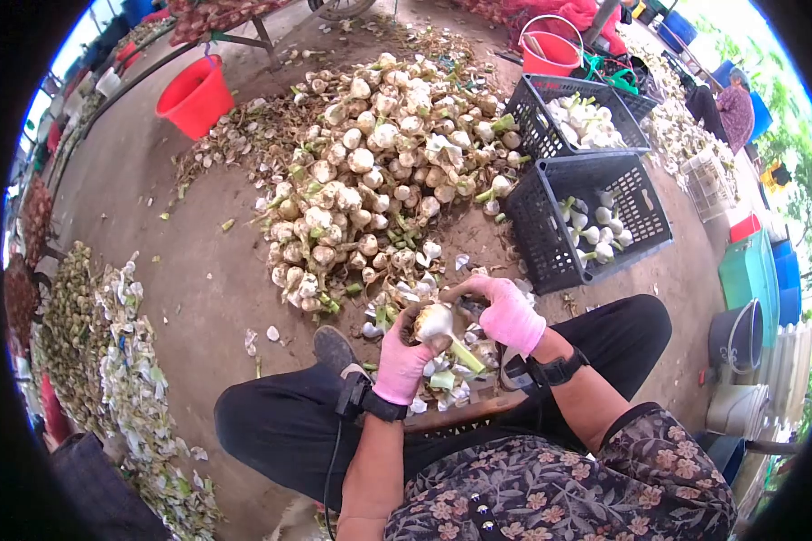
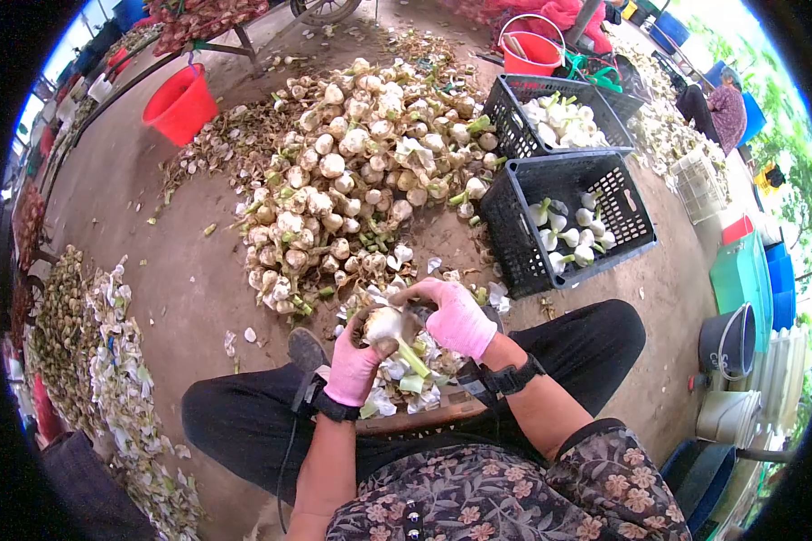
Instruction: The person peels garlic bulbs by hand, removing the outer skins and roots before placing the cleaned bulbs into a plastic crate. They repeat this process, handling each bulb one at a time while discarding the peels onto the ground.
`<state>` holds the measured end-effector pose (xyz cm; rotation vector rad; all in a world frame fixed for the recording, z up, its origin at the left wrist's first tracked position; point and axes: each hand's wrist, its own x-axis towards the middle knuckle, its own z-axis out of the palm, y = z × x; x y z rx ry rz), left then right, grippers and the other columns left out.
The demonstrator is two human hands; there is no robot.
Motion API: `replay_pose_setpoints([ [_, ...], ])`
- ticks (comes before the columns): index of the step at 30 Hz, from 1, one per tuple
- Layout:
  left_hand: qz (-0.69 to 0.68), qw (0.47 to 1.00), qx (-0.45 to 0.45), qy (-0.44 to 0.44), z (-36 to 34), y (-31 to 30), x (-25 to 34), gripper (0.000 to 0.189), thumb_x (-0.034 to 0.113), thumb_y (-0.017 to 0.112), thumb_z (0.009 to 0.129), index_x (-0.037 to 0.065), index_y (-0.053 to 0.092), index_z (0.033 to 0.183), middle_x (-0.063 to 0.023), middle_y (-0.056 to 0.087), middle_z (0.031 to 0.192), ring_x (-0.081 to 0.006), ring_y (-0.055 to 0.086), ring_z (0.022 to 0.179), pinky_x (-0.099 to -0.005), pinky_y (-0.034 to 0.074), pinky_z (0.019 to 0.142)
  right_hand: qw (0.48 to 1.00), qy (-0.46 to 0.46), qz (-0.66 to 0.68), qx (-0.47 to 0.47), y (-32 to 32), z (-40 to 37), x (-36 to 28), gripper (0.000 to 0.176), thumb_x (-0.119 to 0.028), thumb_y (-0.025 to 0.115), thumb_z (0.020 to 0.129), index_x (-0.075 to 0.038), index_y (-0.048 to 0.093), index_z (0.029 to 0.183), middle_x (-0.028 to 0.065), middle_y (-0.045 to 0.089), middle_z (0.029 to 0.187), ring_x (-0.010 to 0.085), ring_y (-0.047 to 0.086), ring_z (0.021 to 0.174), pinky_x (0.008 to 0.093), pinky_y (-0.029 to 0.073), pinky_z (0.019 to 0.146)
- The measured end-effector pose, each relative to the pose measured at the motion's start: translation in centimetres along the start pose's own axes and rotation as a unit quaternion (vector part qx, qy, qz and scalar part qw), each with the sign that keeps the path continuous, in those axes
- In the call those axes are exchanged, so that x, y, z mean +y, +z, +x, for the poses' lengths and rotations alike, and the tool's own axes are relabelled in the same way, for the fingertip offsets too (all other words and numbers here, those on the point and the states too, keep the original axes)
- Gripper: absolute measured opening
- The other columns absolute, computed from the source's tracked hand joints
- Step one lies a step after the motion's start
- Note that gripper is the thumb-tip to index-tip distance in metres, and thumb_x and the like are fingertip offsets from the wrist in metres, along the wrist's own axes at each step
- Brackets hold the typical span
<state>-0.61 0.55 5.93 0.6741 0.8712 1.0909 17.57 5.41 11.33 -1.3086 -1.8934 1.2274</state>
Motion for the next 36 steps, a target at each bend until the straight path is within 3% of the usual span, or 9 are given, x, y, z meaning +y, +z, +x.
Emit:
replay_pose_setpoints([
  [4,0.081,0.996,0.038,0.017,-0.1,0.1,0.8,0.056,0.005,0.079,0.068,0.000,0.053,0.117,-0.0056,0.061,0.106,-0.0134,0.057,0.097,-0.0278,0.046,0.087,1.000,-0.004,0.013,-0.006,-0.5,-0.1,-1.9,0.041,0.009,0.057,0.069,-0.007,0.066,0.105,0.0115,0.062,0.099,0.0279,0.061,0.095,0.0307,0.047,0.084],
  [6,0.120,0.992,0.031,0.015,-0.1,0.1,1.0,0.054,0.006,0.079,0.068,0.000,0.054,0.116,-0.0053,0.061,0.104,-0.0131,0.058,0.095,-0.0275,0.046,0.086,0.997,-0.015,-0.075,-0.020,-0.5,0.0,-2.6,0.045,0.009,0.054,0.066,-0.010,0.067,0.105,0.0115,0.061,0.095,0.0290,0.060,0.092,0.0324,0.048,0.081],
  [8,0.142,0.989,0.027,-0.007,-0.2,0.1,1.1,0.053,0.008,0.079,0.068,-0.001,0.055,0.114,-0.0044,0.062,0.101,-0.0127,0.059,0.093,-0.0269,0.047,0.085,0.979,-0.073,-0.186,-0.037,-0.1,0.1,-2.4,0.040,0.004,0.056,0.068,-0.013,0.067,0.103,0.0115,0.060,0.091,0.0303,0.060,0.089,0.0356,0.048,0.077],
  [12,0.168,0.986,0.022,-0.001,-0.3,-0.7,0.3,0.049,0.009,0.078,0.068,-0.002,0.058,0.111,-0.0051,0.062,0.100,-0.0134,0.059,0.092,-0.0267,0.047,0.084,0.951,-0.076,-0.276,-0.115,-0.1,0.5,-1.9,0.037,-0.001,0.055,0.067,-0.014,0.067,0.100,0.0114,0.060,0.089,0.0303,0.061,0.086,0.0373,0.049,0.075],
  [14,0.267,0.963,0.011,0.035,-0.4,-0.6,0.5,0.047,0.012,0.079,0.067,-0.001,0.061,0.108,-0.0072,0.062,0.100,-0.0151,0.060,0.092,-0.0275,0.047,0.083,0.944,-0.083,-0.289,-0.139,-0.3,0.6,-2.3,0.036,-0.003,0.055,0.067,-0.014,0.067,0.099,0.0117,0.060,0.089,0.0303,0.061,0.085,0.0379,0.050,0.074],
  [20,0.312,0.950,-0.005,0.025,-0.3,-1.3,-1.5,0.045,0.014,0.078,0.064,0.001,0.064,0.104,-0.0105,0.061,0.096,-0.0206,0.060,0.092,-0.0306,0.047,0.082,0.899,-0.068,-0.368,-0.228,0.2,0.4,-2.3,0.024,-0.010,0.058,0.066,-0.009,0.064,0.089,0.0119,0.059,0.086,0.0313,0.062,0.080,0.0405,0.049,0.070],
  [27,0.373,0.927,-0.023,-0.025,-0.6,-0.8,-1.8,0.044,0.012,0.079,0.064,-0.001,0.064,0.102,-0.0086,0.061,0.099,-0.0177,0.059,0.092,-0.0290,0.046,0.084,0.881,-0.041,-0.401,-0.248,1.0,-0.4,-1.3,0.019,-0.014,0.060,0.066,-0.007,0.061,0.084,0.0114,0.058,0.083,0.0310,0.061,0.078,0.0409,0.049,0.068],
  [31,0.373,0.927,-0.045,-0.015,-0.4,-0.9,-1.9,0.044,0.012,0.079,0.064,0.000,0.064,0.104,-0.0090,0.062,0.099,-0.0176,0.060,0.092,-0.0286,0.047,0.084,0.896,-0.038,-0.388,-0.214,0.9,-0.8,-0.6,0.018,-0.014,0.061,0.067,-0.007,0.061,0.084,0.0125,0.059,0.082,0.0318,0.061,0.079,0.0410,0.049,0.068],
  [36,0.199,0.976,-0.066,-0.062,-0.5,-0.1,-0.5,0.048,0.009,0.079,0.067,-0.001,0.060,0.110,-0.0088,0.063,0.103,-0.0148,0.060,0.094,-0.0278,0.049,0.084,0.944,0.117,-0.303,-0.050,0.2,0.7,3.5,0.018,-0.009,0.058,0.070,-0.007,0.063,0.087,0.0147,0.063,0.084,0.0329,0.062,0.083,0.0401,0.049,0.074],
])
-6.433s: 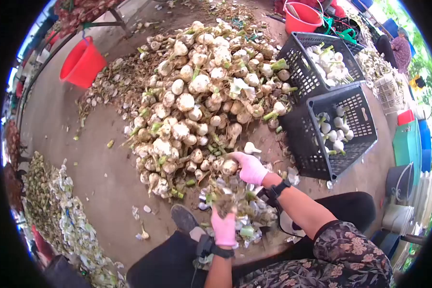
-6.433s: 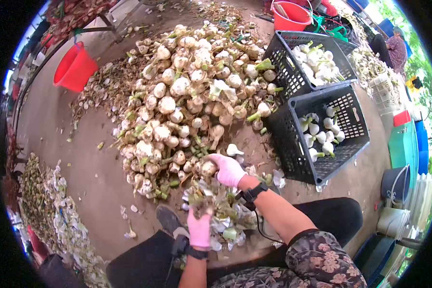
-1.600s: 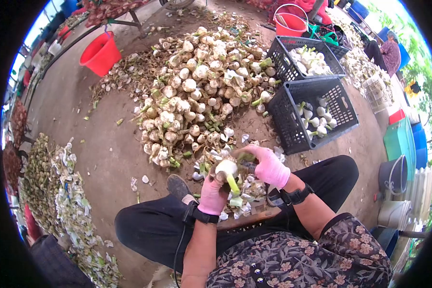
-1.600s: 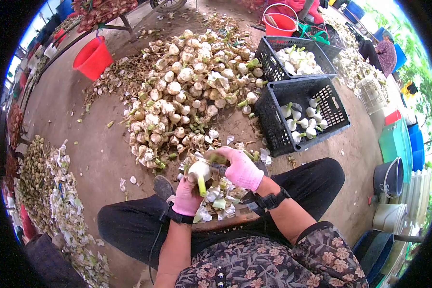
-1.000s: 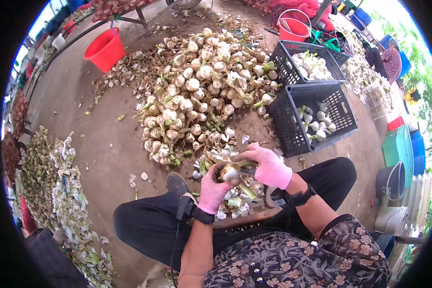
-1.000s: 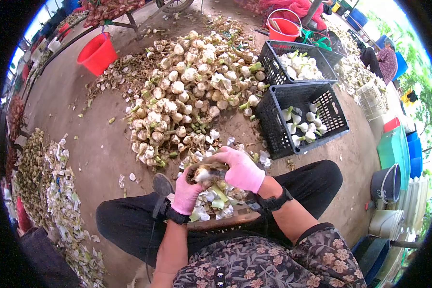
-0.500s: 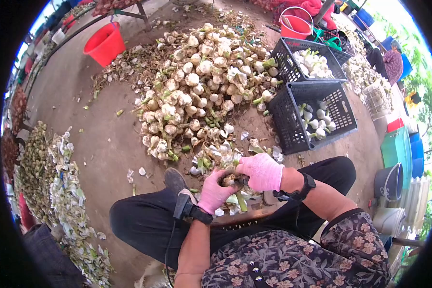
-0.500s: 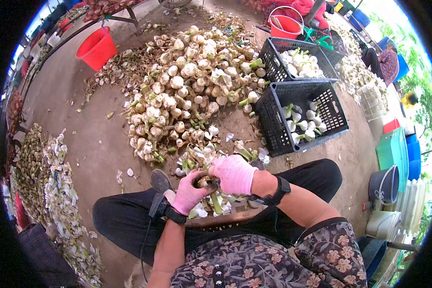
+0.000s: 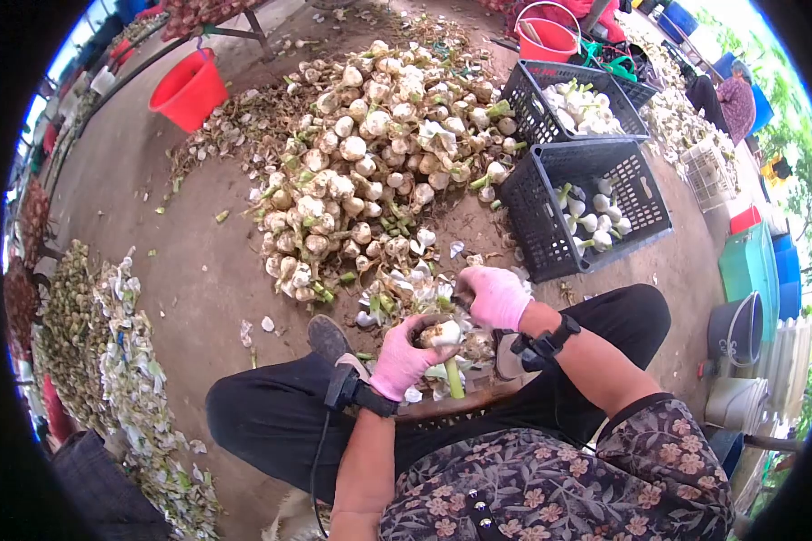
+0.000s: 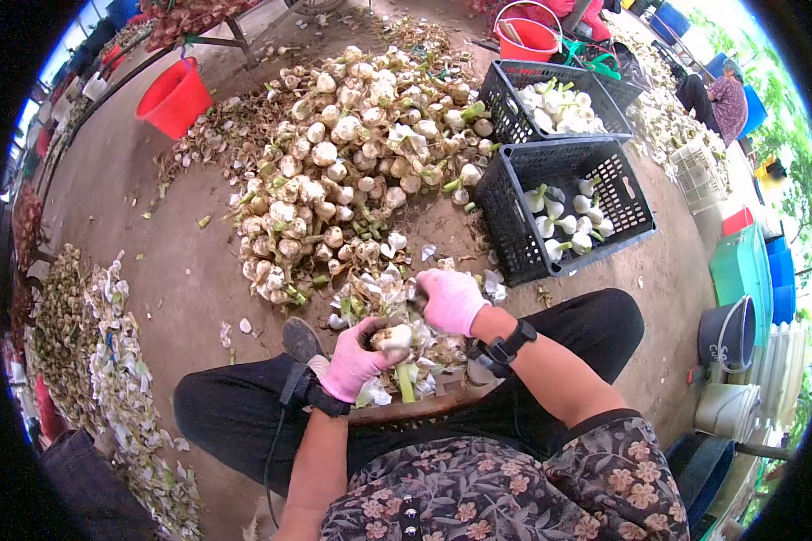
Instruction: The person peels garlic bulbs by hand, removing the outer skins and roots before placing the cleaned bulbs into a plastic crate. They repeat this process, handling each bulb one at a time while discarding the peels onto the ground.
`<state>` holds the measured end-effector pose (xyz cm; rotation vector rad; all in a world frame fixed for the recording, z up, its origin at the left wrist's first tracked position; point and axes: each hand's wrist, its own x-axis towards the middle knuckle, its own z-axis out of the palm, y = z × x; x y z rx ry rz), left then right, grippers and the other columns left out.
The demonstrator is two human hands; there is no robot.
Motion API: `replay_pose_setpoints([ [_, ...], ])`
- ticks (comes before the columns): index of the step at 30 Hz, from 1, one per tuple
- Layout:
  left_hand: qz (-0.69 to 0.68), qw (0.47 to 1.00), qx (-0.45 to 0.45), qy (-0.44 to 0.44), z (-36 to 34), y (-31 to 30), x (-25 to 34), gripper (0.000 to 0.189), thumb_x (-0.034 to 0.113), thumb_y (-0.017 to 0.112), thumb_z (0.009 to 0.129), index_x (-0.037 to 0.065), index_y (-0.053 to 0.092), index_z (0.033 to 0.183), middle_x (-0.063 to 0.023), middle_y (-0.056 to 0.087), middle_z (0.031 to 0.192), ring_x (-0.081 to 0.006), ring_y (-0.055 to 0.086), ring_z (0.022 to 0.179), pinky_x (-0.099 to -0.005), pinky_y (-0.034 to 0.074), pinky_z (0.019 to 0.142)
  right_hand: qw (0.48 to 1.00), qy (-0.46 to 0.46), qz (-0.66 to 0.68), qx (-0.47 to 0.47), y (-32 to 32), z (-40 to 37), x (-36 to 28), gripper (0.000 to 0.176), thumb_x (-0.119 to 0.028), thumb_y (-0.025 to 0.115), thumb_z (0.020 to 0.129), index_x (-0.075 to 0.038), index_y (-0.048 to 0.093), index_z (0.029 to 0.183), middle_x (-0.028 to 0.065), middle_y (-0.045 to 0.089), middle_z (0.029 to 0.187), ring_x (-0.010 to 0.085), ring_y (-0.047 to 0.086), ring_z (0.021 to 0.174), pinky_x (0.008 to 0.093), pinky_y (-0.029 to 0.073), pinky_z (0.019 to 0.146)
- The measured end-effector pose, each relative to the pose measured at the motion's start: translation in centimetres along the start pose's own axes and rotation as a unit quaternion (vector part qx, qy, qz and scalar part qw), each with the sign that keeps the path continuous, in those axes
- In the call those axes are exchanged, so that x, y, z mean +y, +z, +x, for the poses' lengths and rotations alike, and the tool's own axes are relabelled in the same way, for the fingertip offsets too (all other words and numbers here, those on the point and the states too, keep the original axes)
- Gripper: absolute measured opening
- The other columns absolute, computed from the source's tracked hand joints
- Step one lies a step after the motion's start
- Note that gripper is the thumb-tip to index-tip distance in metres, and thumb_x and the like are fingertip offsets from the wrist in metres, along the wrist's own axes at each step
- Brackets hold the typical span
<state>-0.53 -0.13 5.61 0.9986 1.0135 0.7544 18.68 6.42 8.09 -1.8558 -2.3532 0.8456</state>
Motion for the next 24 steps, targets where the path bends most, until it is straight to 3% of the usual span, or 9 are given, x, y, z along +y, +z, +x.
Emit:
replay_pose_setpoints([
  [2,-0.038,0.999,0.018,0.003,-0.1,-0.2,0.2,0.051,0.007,0.078,0.069,-0.002,0.056,0.114,-0.0074,0.062,0.104,-0.0125,0.059,0.094,-0.0271,0.049,0.084,0.998,-0.009,0.051,0.026,0.2,0.0,1.0,0.023,-0.002,0.056,0.070,-0.008,0.064,0.091,0.0138,0.062,0.089,0.0341,0.060,0.086,0.0390,0.048,0.076],
  [4,-0.031,0.999,0.028,0.012,-0.2,0.0,0.4,0.051,0.007,0.078,0.069,-0.002,0.055,0.113,-0.0073,0.063,0.102,-0.0130,0.060,0.092,-0.0268,0.049,0.084,0.987,-0.130,0.077,0.057,-0.8,-0.5,0.5,0.036,0.005,0.053,0.069,-0.010,0.065,0.100,0.0123,0.059,0.095,0.0348,0.059,0.089,0.0385,0.048,0.079],
  [5,-0.043,0.998,0.037,0.011,0.1,-0.1,0.3,0.051,0.007,0.078,0.069,-0.002,0.055,0.113,-0.0074,0.063,0.102,-0.0130,0.060,0.091,-0.0267,0.049,0.083,0.986,-0.131,0.099,0.021,-1.3,-0.6,0.1,0.047,0.007,0.054,0.067,-0.014,0.065,0.107,0.0106,0.057,0.098,0.0340,0.059,0.090,0.0384,0.048,0.079],
  [8,-0.038,0.997,0.059,0.004,0.2,-0.2,0.2,0.051,0.010,0.079,0.068,-0.004,0.056,0.111,-0.0086,0.063,0.100,-0.0125,0.060,0.089,-0.0266,0.049,0.081,0.970,-0.158,0.173,-0.062,-3.1,-1.4,-2.6,0.047,0.006,0.052,0.065,-0.013,0.064,0.107,0.0136,0.058,0.099,0.0324,0.058,0.094,0.0379,0.047,0.079],
  [10,0.105,0.991,0.076,0.023,0.4,-0.6,0.1,0.053,0.015,0.079,0.066,-0.006,0.057,0.109,-0.0104,0.065,0.097,-0.0131,0.060,0.088,-0.0275,0.048,0.081,0.969,-0.193,0.147,-0.052,-2.3,-1.6,-2.9,0.045,0.003,0.055,0.066,-0.013,0.064,0.107,0.0119,0.060,0.096,0.0312,0.059,0.091,0.0377,0.048,0.077],
  [13,0.100,0.992,0.083,0.003,0.2,-0.6,0.0,0.056,0.018,0.079,0.064,-0.006,0.058,0.109,-0.0127,0.065,0.097,-0.0151,0.060,0.088,-0.0284,0.048,0.081,0.973,-0.224,0.001,-0.053,-1.7,-1.9,-3.4,0.034,-0.010,0.058,0.072,-0.016,0.065,0.105,0.0101,0.062,0.088,0.0289,0.062,0.085,0.0383,0.049,0.073],
  [19,0.131,0.991,0.035,-0.018,0.4,-0.8,-1.8,0.062,0.021,0.082,0.061,-0.006,0.058,0.112,-0.0127,0.065,0.100,-0.0160,0.061,0.089,-0.0283,0.048,0.081,0.957,-0.246,-0.107,-0.114,-2.2,-2.5,-3.6,0.031,-0.015,0.060,0.069,-0.012,0.065,0.099,0.0116,0.061,0.085,0.0298,0.062,0.080,0.0405,0.049,0.071],
  [24,0.159,0.986,0.012,-0.046,0.3,-0.5,-2.8,0.064,0.022,0.083,0.060,-0.006,0.058,0.111,-0.0119,0.066,0.099,-0.0158,0.061,0.089,-0.0284,0.048,0.080,0.950,-0.264,-0.134,-0.103,-1.2,-2.9,-3.4,0.028,-0.011,0.059,0.067,-0.012,0.063,0.095,0.0100,0.058,0.079,0.0301,0.062,0.075,0.0402,0.048,0.064],
])
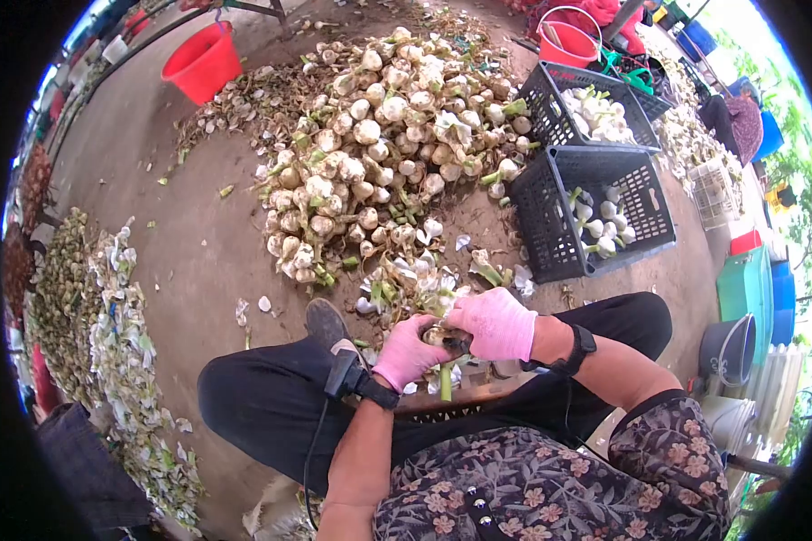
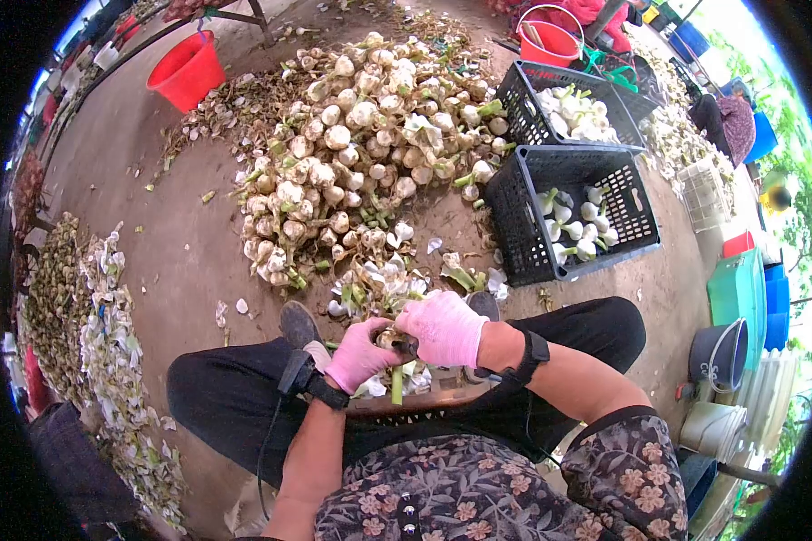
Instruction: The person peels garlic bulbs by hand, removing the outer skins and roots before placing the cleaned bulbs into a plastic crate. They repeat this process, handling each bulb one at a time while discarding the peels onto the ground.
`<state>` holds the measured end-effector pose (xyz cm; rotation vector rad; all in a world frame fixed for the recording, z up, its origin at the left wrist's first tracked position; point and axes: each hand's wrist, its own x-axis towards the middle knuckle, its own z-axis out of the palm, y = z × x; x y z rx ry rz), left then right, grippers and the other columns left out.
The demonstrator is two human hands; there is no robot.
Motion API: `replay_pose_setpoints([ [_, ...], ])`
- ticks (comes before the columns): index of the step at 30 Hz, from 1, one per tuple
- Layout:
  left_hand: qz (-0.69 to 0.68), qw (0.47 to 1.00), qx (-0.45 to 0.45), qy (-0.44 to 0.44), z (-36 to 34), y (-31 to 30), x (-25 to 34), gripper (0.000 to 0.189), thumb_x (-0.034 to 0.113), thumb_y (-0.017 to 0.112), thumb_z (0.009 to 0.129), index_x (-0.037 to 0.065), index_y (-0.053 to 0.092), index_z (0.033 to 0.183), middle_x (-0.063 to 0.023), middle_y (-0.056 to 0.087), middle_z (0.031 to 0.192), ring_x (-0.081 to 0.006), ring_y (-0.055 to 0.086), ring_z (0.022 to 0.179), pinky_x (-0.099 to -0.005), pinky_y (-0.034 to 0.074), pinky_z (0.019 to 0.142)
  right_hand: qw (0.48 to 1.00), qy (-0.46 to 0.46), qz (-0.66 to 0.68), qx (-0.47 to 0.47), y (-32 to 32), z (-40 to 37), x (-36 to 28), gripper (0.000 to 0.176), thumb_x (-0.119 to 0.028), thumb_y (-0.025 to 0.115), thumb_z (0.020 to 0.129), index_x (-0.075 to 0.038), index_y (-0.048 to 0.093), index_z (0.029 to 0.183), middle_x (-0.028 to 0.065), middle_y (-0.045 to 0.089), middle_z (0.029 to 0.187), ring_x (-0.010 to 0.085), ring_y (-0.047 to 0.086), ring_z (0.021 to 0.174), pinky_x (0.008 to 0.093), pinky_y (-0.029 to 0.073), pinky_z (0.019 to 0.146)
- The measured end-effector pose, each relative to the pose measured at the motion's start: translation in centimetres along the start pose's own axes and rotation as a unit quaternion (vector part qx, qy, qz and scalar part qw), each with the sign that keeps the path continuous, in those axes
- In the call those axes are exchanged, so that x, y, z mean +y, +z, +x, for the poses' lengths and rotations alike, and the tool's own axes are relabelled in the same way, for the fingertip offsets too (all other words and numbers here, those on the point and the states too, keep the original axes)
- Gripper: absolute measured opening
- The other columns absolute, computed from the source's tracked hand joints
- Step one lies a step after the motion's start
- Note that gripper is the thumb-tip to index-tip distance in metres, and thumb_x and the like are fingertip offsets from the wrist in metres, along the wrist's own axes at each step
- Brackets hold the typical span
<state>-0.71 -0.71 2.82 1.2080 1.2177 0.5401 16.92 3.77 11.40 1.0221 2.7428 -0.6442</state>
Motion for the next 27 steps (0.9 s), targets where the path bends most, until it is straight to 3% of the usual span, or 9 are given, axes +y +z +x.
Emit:
replay_pose_setpoints([
  [2,0.004,1.000,0.003,0.012,-0.1,0.2,0.0,0.048,0.018,0.080,0.064,-0.003,0.062,0.104,-0.0071,0.066,0.091,-0.0090,0.058,0.082,-0.0254,0.048,0.075,1.000,0.005,0.006,0.012,0.3,0.1,0.0,0.024,-0.011,0.060,0.067,-0.011,0.062,0.091,0.0100,0.058,0.079,0.0304,0.062,0.076,0.0402,0.048,0.064],
  [6,-0.016,0.999,-0.029,-0.018,-0.4,-0.3,2.1,0.050,0.019,0.081,0.063,-0.003,0.062,0.104,-0.0064,0.067,0.091,-0.0088,0.058,0.084,-0.0262,0.049,0.075,0.998,0.041,0.048,0.025,-0.3,0.2,0.0,0.018,-0.014,0.061,0.069,-0.008,0.061,0.085,0.0122,0.060,0.081,0.0317,0.062,0.077,0.0412,0.049,0.066],
  [8,-0.042,0.991,-0.124,-0.021,-0.4,-0.6,2.8,0.055,0.019,0.083,0.060,-0.002,0.061,0.107,-0.0053,0.066,0.091,-0.0090,0.059,0.084,-0.0268,0.049,0.077,0.995,0.052,0.078,0.020,-0.3,0.6,0.3,0.017,-0.015,0.061,0.070,-0.006,0.061,0.085,0.0139,0.062,0.083,0.0330,0.062,0.079,0.0419,0.049,0.068],
  [9,-0.080,0.981,-0.159,-0.075,-0.4,-0.3,2.7,0.061,0.019,0.083,0.058,0.000,0.058,0.111,-0.0058,0.065,0.095,-0.0107,0.059,0.087,-0.0270,0.048,0.081,0.992,0.082,0.083,0.042,0.2,1.0,0.7,0.015,-0.014,0.060,0.070,-0.006,0.060,0.083,0.0143,0.061,0.080,0.0333,0.062,0.077,0.0419,0.049,0.067],
  [12,-0.181,0.970,-0.162,-0.032,-0.3,0.3,2.1,0.065,0.018,0.083,0.058,0.000,0.056,0.113,-0.0068,0.063,0.101,-0.0127,0.058,0.091,-0.0273,0.047,0.084,0.960,0.238,0.084,0.120,2.2,2.3,3.9,0.016,-0.008,0.058,0.069,-0.008,0.064,0.084,0.0144,0.061,0.080,0.0348,0.061,0.080,0.0422,0.049,0.073],
  [14,-0.172,0.976,-0.132,-0.001,-0.1,-0.3,1.9,0.063,0.016,0.082,0.058,-0.001,0.055,0.112,-0.0079,0.062,0.104,-0.0137,0.057,0.094,-0.0281,0.046,0.085,0.959,0.200,0.082,0.186,3.9,2.1,6.5,0.026,-0.003,0.058,0.066,-0.009,0.066,0.090,0.0138,0.063,0.086,0.0331,0.060,0.087,0.0401,0.048,0.077],
  [18,-0.085,0.996,-0.008,0.008,0.4,-0.4,1.4,0.061,0.004,0.076,0.057,-0.005,0.052,0.113,-0.0112,0.063,0.102,-0.0167,0.059,0.092,-0.0287,0.047,0.084,0.958,0.174,0.171,0.152,1.1,1.4,5.0,0.036,0.005,0.056,0.062,-0.008,0.067,0.094,0.0123,0.063,0.097,0.0318,0.060,0.091,0.0362,0.048,0.081],
  [22,-0.111,0.993,0.040,0.024,0.3,-0.3,1.9,0.054,0.013,0.081,0.062,-0.002,0.055,0.107,-0.0099,0.064,0.096,-0.0157,0.060,0.089,-0.0286,0.048,0.082,0.948,0.100,0.282,0.110,-0.5,0.6,2.2,0.032,-0.011,0.062,0.073,-0.009,0.064,0.104,0.0146,0.063,0.095,0.0319,0.060,0.091,0.0383,0.048,0.080],
  [27,-0.067,0.997,0.048,0.005,1.0,-0.1,0.5,0.054,0.018,0.081,0.061,-0.002,0.058,0.106,-0.0127,0.066,0.092,-0.0193,0.063,0.084,-0.0302,0.049,0.078,0.983,0.082,0.145,0.082,-0.1,0.5,0.2,0.029,-0.015,0.062,0.075,-0.013,0.065,0.104,0.0114,0.060,0.091,0.0304,0.061,0.088,0.0388,0.049,0.075],
])
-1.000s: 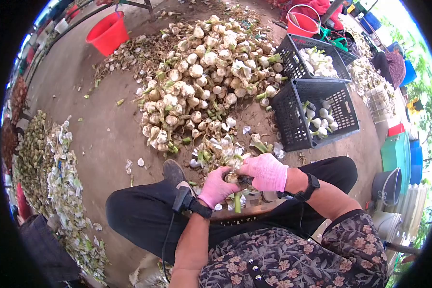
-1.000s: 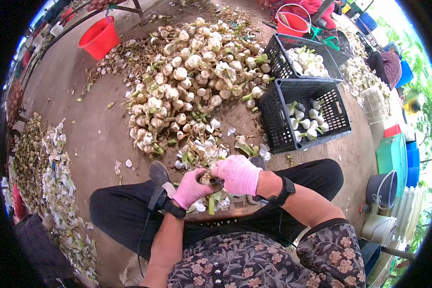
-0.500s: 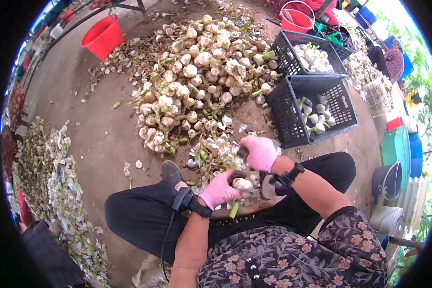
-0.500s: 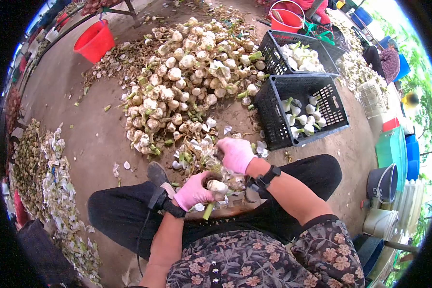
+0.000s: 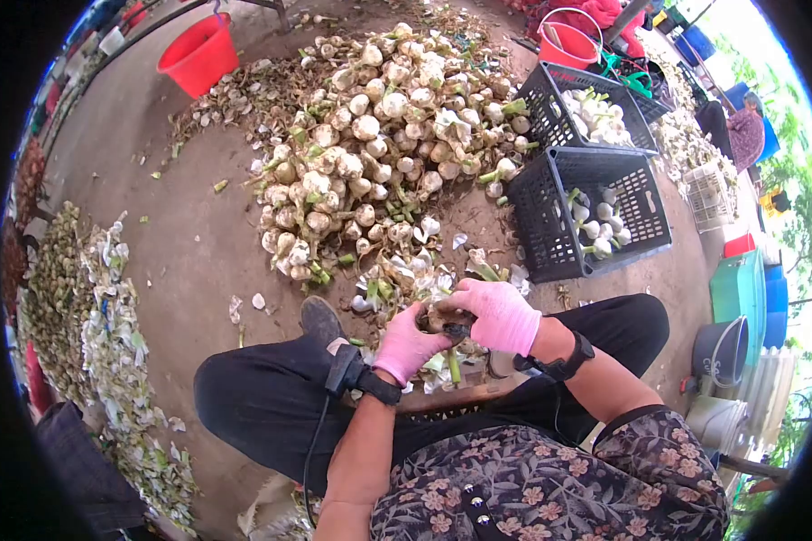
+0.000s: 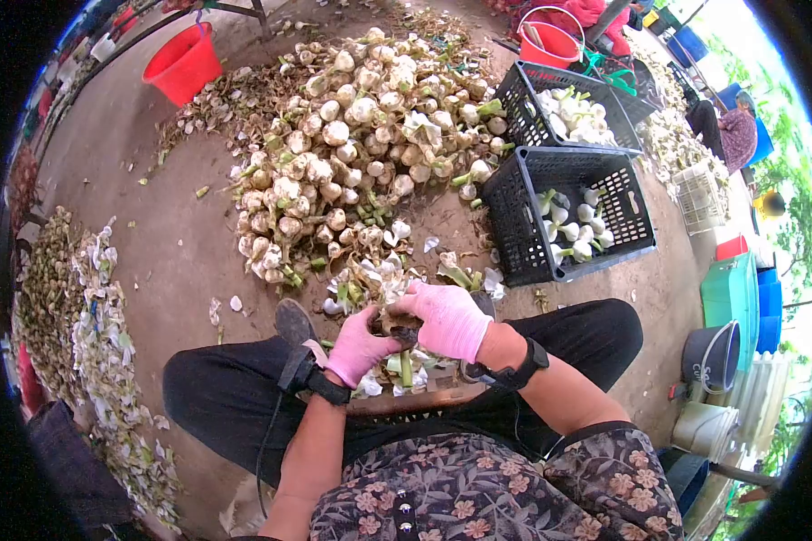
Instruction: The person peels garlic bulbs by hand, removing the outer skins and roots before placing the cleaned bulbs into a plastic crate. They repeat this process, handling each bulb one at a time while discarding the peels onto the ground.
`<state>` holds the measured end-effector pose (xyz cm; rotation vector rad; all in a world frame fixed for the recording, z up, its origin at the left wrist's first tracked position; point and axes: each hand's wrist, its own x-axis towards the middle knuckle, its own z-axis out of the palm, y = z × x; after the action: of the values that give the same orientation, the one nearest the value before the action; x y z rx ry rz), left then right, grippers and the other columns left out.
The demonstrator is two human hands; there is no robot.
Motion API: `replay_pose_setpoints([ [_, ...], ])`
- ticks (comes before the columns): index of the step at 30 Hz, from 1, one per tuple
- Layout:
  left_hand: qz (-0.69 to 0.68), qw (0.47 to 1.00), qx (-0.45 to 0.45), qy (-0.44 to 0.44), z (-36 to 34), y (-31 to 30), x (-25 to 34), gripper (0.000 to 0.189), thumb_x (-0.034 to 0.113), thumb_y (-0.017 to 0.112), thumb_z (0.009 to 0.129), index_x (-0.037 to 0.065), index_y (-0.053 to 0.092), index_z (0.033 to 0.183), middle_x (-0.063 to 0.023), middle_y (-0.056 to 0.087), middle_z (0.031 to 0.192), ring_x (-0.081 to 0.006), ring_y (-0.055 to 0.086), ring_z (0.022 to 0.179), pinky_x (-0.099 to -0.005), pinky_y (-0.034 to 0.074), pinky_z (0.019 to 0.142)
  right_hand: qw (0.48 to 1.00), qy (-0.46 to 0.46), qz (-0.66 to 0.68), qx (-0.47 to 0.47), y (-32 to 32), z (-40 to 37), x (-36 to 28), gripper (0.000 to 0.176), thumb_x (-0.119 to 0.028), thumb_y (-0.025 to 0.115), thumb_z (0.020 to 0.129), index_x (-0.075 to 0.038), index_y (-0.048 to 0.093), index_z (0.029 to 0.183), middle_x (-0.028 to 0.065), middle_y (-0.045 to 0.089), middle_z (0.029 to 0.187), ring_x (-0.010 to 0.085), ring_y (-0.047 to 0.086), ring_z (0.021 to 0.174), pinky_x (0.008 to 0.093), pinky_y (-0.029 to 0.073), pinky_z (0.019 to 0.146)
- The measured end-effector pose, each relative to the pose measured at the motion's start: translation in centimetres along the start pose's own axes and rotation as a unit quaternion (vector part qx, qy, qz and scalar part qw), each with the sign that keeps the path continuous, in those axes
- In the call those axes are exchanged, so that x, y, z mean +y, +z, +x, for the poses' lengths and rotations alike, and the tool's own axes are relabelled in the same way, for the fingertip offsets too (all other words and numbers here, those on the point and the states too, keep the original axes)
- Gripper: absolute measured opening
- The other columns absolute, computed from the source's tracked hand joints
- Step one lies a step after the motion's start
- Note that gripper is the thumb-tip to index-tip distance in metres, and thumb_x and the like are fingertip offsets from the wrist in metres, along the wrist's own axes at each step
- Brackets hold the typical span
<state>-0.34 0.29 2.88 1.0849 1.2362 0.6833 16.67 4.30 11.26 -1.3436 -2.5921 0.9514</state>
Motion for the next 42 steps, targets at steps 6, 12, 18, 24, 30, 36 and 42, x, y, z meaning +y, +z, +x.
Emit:
replay_pose_setpoints([
  [6,0.117,0.992,-0.027,-0.032,-0.2,0.1,0.1,0.059,0.027,0.082,0.058,-0.004,0.060,0.104,-0.0175,0.066,0.095,-0.0218,0.064,0.086,-0.0320,0.049,0.078,0.982,-0.021,-0.168,-0.082,0.8,-0.3,-0.6,0.026,-0.015,0.063,0.069,-0.011,0.064,0.095,0.0095,0.058,0.082,0.0285,0.062,0.079,0.0396,0.050,0.066],
  [12,0.114,0.992,-0.042,-0.027,-0.5,0.4,-0.1,0.059,0.028,0.083,0.058,-0.005,0.061,0.101,-0.0168,0.066,0.096,-0.0207,0.064,0.086,-0.0315,0.049,0.079,0.987,-0.011,-0.150,-0.051,1.7,-0.3,0.2,0.022,-0.014,0.062,0.070,-0.009,0.064,0.092,0.0108,0.060,0.082,0.0301,0.062,0.080,0.0409,0.050,0.067],
  [18,-0.117,0.991,-0.071,-0.013,-1.3,0.0,2.0,0.055,0.013,0.083,0.064,-0.003,0.058,0.111,-0.0081,0.065,0.099,-0.0145,0.061,0.091,-0.0280,0.049,0.082,0.989,0.136,-0.018,0.048,2.4,0.9,6.1,0.017,-0.013,0.058,0.074,-0.007,0.065,0.088,0.0166,0.062,0.089,0.0352,0.060,0.085,0.0408,0.049,0.076],
  [24,-0.145,0.987,-0.023,-0.071,-0.6,-0.5,1.6,0.065,0.029,0.078,0.073,-0.006,0.050,0.120,-0.0083,0.061,0.104,-0.0129,0.059,0.089,-0.0258,0.048,0.080,0.977,0.069,0.187,0.079,-0.8,-0.1,3.4,0.042,0.007,0.059,0.065,-0.008,0.063,0.104,0.0117,0.056,0.096,0.0259,0.058,0.084,0.0319,0.048,0.075],
  [30,-0.303,0.952,0.037,-0.027,0.0,0.8,-0.5,0.066,0.031,0.066,0.086,-0.007,0.038,0.132,-0.0105,0.056,0.114,-0.0136,0.057,0.097,-0.0252,0.047,0.084,0.956,0.027,0.258,0.137,2.5,0.0,1.2,0.035,-0.008,0.072,0.073,-0.004,0.062,0.105,0.0118,0.058,0.100,0.0288,0.058,0.095,0.0336,0.046,0.083],
  [36,-0.293,0.952,0.038,0.075,-0.9,1.0,2.5,0.073,0.006,0.078,0.072,0.000,0.038,0.133,-0.0093,0.055,0.116,-0.0147,0.054,0.104,-0.0280,0.045,0.090,0.868,0.150,0.439,0.175,2.4,0.6,0.9,0.022,-0.011,0.067,0.082,0.001,0.060,0.099,0.0055,0.060,0.088,0.0145,0.056,0.082,0.0277,0.045,0.076],
  [42,-0.125,0.970,0.171,0.120,-0.8,2.1,2.8,0.066,0.001,0.079,0.063,0.000,0.047,0.120,-0.0102,0.058,0.109,-0.0160,0.058,0.099,-0.0290,0.047,0.087,0.842,0.147,0.458,0.245,4.3,2.2,0.9,0.029,-0.018,0.070,0.082,0.001,0.059,0.100,0.0073,0.065,0.091,0.0113,0.058,0.082,0.0281,0.048,0.074],
])
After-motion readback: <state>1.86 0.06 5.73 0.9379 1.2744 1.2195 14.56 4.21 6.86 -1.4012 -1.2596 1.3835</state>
